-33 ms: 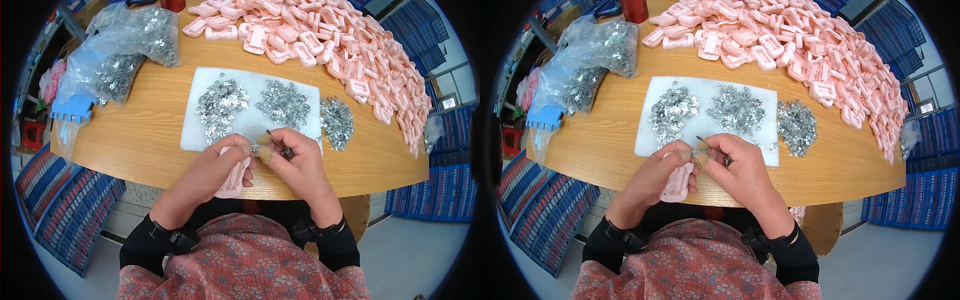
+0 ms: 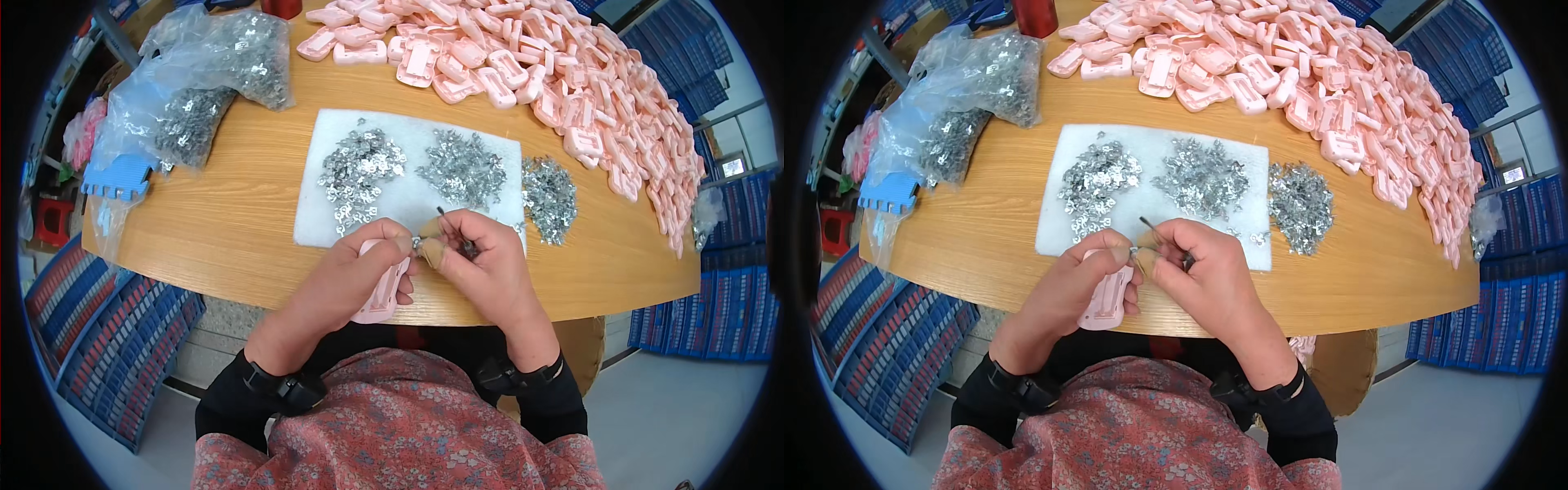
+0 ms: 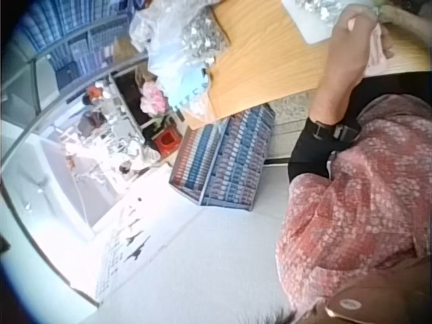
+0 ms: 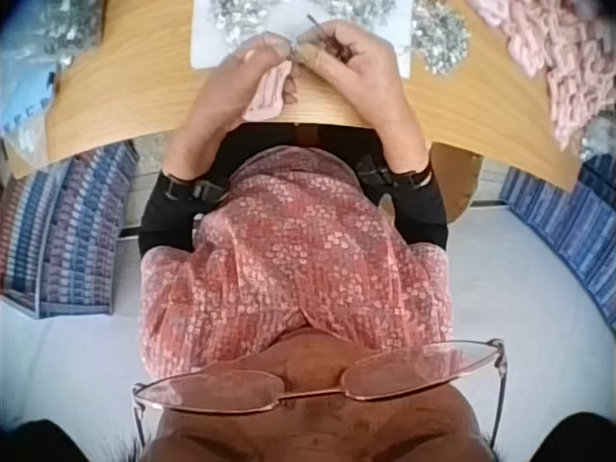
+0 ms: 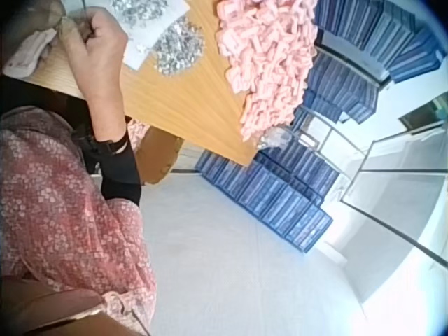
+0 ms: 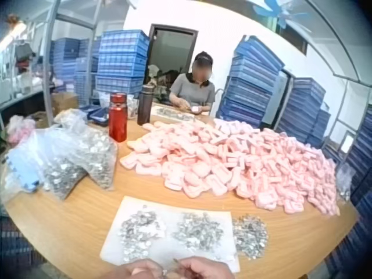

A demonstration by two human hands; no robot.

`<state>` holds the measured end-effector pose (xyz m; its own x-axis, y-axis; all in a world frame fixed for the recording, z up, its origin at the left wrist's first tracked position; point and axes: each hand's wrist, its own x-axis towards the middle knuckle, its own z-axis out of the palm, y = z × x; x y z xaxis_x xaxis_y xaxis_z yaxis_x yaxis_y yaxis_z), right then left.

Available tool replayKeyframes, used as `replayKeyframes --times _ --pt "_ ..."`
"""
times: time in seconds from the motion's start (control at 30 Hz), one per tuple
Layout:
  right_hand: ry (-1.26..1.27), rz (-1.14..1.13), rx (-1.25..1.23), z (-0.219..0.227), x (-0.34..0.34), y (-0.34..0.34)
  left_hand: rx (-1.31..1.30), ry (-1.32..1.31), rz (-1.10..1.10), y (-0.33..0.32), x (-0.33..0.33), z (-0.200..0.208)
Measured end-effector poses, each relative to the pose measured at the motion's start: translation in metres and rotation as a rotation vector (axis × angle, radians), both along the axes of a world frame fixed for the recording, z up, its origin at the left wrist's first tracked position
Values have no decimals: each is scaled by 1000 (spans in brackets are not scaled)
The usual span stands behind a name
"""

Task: The person sits at a table and assembles small pink plastic components by inserting metal fasteners into them. They repeatedly pick up a pink plastic piece, insert a metal fastener using a small tool, and place the finished unit into a cardboard box.

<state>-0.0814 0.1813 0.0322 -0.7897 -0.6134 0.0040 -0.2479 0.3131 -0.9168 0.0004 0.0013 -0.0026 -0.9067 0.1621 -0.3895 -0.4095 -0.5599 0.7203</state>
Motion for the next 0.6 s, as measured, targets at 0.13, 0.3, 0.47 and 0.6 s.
replayKeyframes --times 0.13,0.3,0.47,0.6 --pt "-267 2 -7 0 -1 2 -130 93 2 4 2 -7" --pt "-245 -23 -137 -2 6 3 122 -97 1 -1 -4 6" --pt "155 96 22 3 11 -2 219 -189 -11 -2 -8 2" --pt "286 115 123 4 13 -5 208 -183 -36 -1 -9 0"
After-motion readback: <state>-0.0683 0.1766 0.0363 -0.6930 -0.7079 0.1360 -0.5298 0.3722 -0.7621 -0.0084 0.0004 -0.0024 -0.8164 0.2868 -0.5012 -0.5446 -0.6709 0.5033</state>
